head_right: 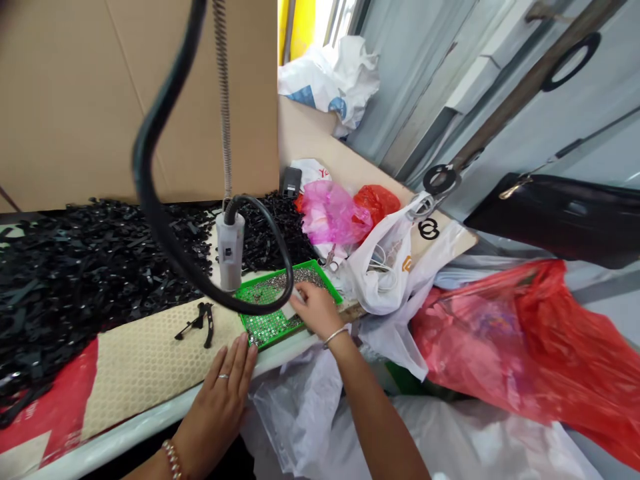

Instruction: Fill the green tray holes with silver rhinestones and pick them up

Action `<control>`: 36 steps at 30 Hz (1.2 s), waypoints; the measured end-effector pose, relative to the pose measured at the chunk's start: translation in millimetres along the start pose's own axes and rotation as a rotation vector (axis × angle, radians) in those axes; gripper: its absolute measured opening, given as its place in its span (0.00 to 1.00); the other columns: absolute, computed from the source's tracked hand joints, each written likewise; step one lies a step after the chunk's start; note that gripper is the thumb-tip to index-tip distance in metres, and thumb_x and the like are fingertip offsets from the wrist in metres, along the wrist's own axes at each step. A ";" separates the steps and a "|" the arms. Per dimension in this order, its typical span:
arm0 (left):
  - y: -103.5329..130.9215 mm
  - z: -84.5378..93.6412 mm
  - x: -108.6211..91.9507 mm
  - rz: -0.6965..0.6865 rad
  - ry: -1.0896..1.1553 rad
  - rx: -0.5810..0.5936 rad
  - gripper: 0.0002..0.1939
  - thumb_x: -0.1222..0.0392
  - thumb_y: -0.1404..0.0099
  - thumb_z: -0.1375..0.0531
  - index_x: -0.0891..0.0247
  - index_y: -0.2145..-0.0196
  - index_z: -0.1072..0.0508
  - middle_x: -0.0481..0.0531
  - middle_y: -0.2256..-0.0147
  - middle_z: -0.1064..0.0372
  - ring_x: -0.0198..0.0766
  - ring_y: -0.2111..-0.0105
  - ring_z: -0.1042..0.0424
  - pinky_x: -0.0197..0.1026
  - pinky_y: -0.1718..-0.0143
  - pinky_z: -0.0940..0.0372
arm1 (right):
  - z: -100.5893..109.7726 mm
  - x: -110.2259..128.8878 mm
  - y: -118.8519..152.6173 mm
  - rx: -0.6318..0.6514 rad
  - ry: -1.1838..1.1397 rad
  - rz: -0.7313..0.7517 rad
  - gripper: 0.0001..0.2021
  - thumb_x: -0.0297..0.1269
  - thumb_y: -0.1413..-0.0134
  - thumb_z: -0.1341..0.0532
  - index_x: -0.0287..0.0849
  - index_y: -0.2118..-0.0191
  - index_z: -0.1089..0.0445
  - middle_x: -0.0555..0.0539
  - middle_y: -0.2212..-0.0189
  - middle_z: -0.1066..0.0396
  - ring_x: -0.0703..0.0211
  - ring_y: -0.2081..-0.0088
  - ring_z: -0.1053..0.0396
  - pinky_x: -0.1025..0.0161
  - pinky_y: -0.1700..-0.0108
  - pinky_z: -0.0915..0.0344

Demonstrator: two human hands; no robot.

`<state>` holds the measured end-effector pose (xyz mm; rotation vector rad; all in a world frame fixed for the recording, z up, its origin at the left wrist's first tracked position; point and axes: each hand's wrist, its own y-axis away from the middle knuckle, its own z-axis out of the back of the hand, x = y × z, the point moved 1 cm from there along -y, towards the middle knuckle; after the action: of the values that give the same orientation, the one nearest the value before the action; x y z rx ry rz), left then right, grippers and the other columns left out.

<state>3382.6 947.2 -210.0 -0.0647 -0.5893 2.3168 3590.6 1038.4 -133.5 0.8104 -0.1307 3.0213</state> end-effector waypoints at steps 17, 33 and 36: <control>1.5 -0.5 1.4 0.000 -0.004 -0.029 0.33 0.58 0.41 0.43 0.82 0.42 0.41 0.75 0.40 0.48 0.59 0.40 0.46 0.57 0.35 0.71 | -45.5 39.5 -37.5 0.062 -0.124 0.016 0.05 0.34 0.49 0.40 0.42 0.67 0.28 0.52 0.77 0.30 0.63 0.75 0.37 0.69 0.73 0.44; 1.9 -3.1 1.5 0.011 -0.025 0.022 0.32 0.58 0.39 0.43 0.78 0.40 0.41 0.73 0.38 0.53 0.58 0.38 0.50 0.59 0.35 0.70 | -21.0 33.9 -40.4 -0.013 0.018 -0.017 0.08 0.38 0.45 0.41 0.39 0.65 0.28 0.49 0.76 0.29 0.62 0.74 0.34 0.67 0.71 0.45; 2.2 -3.0 2.0 0.011 -0.030 0.006 0.33 0.59 0.40 0.42 0.78 0.40 0.41 0.73 0.38 0.52 0.58 0.39 0.50 0.58 0.35 0.71 | -8.4 30.1 -43.8 -0.076 0.203 -0.081 0.10 0.39 0.42 0.43 0.40 0.62 0.28 0.46 0.72 0.27 0.58 0.70 0.31 0.65 0.70 0.46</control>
<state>3380.3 948.3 -213.3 -0.0311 -0.5983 2.3340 3561.8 1082.3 -122.3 0.4876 -0.2032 2.9785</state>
